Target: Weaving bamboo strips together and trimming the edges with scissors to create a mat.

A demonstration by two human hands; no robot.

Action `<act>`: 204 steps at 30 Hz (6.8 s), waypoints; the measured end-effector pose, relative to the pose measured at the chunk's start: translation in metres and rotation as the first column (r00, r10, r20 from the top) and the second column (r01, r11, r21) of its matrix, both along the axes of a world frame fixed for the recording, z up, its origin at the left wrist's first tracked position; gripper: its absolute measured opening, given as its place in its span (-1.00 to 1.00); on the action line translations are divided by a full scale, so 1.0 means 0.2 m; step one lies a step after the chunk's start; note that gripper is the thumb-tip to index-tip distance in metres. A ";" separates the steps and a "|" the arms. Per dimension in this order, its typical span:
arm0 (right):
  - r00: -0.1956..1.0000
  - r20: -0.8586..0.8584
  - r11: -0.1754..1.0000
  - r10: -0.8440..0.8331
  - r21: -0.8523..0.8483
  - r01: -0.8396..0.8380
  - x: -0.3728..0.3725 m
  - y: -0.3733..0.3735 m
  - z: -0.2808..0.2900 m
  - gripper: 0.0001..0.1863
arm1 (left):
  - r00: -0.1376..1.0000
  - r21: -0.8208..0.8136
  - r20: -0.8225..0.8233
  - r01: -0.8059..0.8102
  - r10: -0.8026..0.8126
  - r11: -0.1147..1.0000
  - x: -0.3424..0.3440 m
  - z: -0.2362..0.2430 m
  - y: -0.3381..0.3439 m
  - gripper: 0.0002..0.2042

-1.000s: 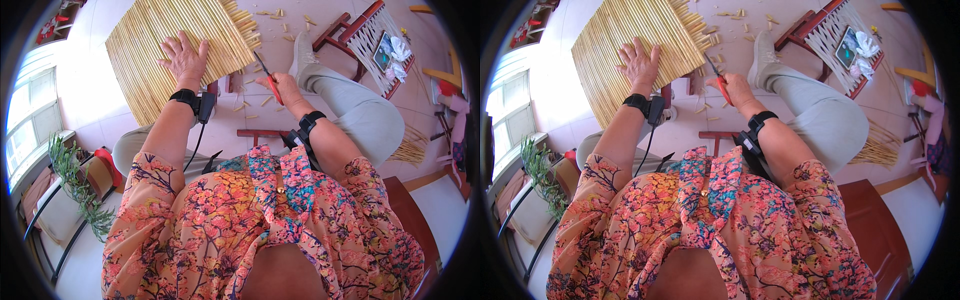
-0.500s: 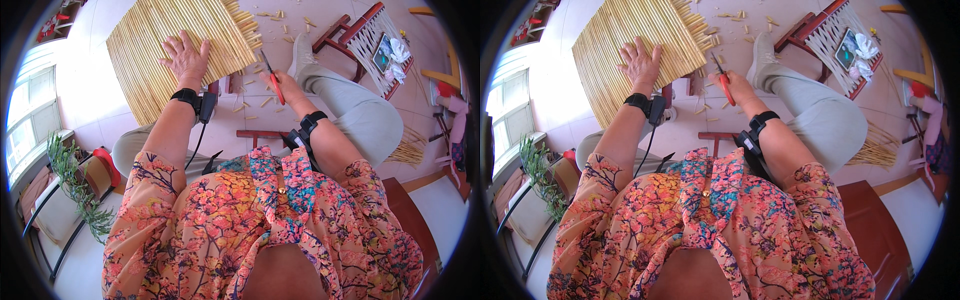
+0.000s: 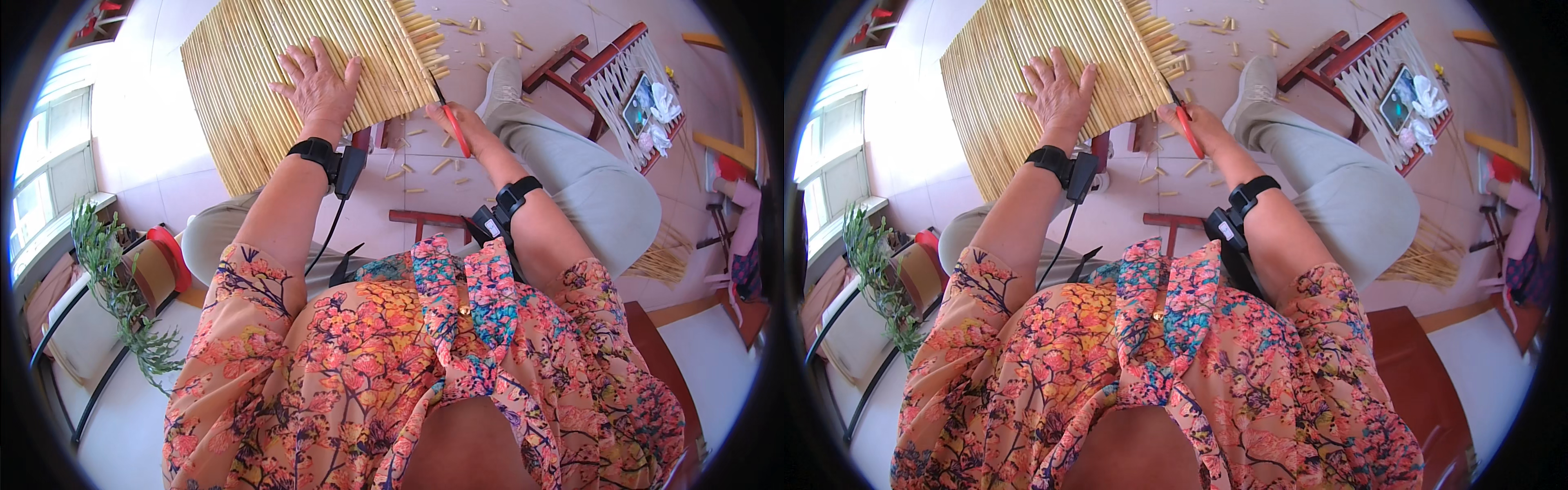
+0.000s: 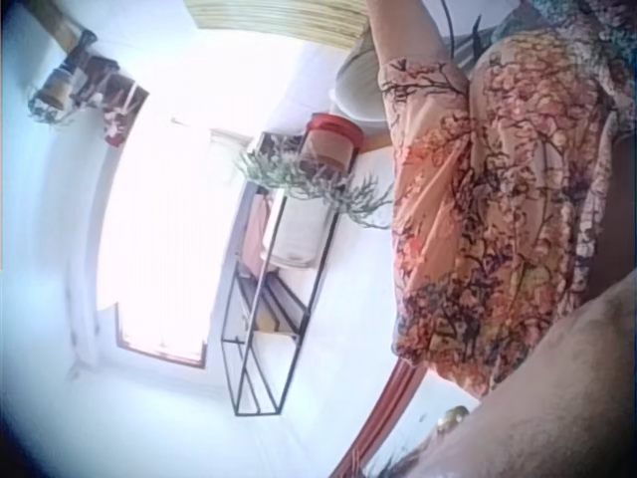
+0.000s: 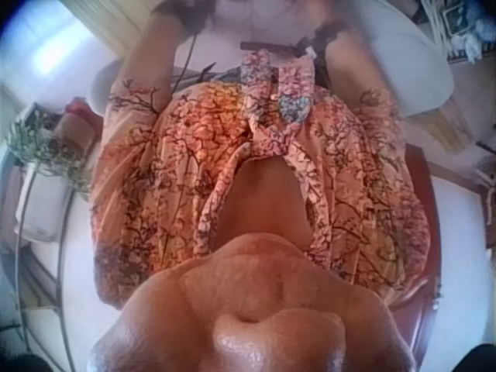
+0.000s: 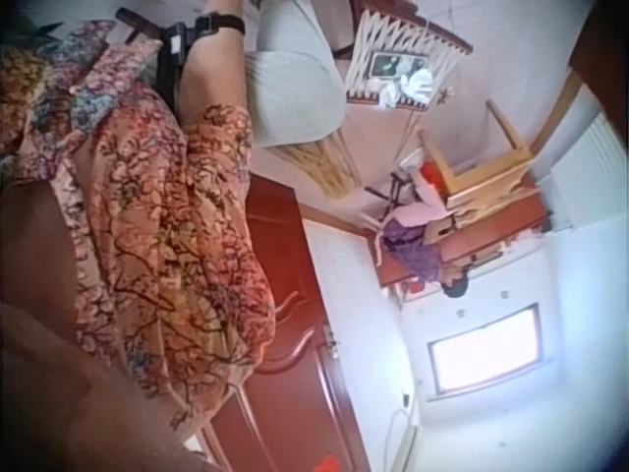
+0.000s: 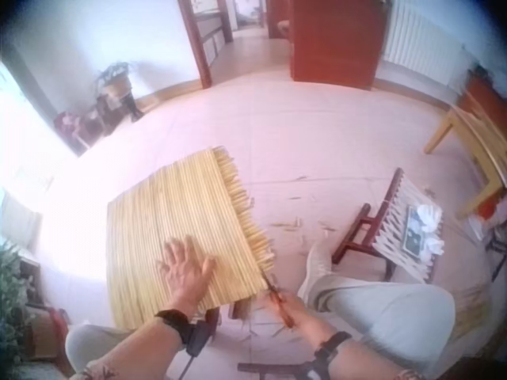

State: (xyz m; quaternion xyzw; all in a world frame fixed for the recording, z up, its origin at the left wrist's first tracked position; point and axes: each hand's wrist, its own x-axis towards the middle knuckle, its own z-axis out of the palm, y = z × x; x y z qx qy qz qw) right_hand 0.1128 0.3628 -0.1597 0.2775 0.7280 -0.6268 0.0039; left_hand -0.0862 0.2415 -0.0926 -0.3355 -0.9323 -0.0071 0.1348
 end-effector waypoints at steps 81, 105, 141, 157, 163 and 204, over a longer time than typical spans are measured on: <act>0.990 0.055 0.992 -0.129 0.007 0.129 0.08 0.00 0.19 -0.49 | 0.998 0.048 -0.019 0.056 -0.056 0.997 0.07 0.07 -0.05 -0.27; 0.991 0.130 0.998 -0.012 -0.064 0.021 0.09 -0.08 0.10 -0.28 | 0.997 -0.077 0.053 0.067 -0.063 0.995 0.11 -0.03 -0.06 -0.27; 0.988 0.029 0.983 -0.150 -0.106 0.152 0.14 -0.13 0.10 -0.43 | 0.995 -0.010 0.031 0.090 -0.090 0.996 0.13 0.01 -0.09 -0.29; 0.984 0.071 0.983 -0.164 -0.068 0.168 0.12 -0.11 0.12 -0.41 | 0.997 -0.039 0.021 0.081 -0.080 0.996 0.13 0.00 -0.09 -0.29; 0.975 0.109 0.967 -0.192 -0.147 0.207 0.15 -0.12 0.11 -0.41 | 0.996 -0.001 0.030 0.082 -0.082 0.997 0.13 0.01 -0.08 -0.29; 0.991 0.099 0.923 0.093 -0.381 -0.048 0.09 0.02 0.20 -0.33 | 0.997 -0.028 0.029 0.074 -0.073 0.997 0.13 0.00 -0.09 -0.28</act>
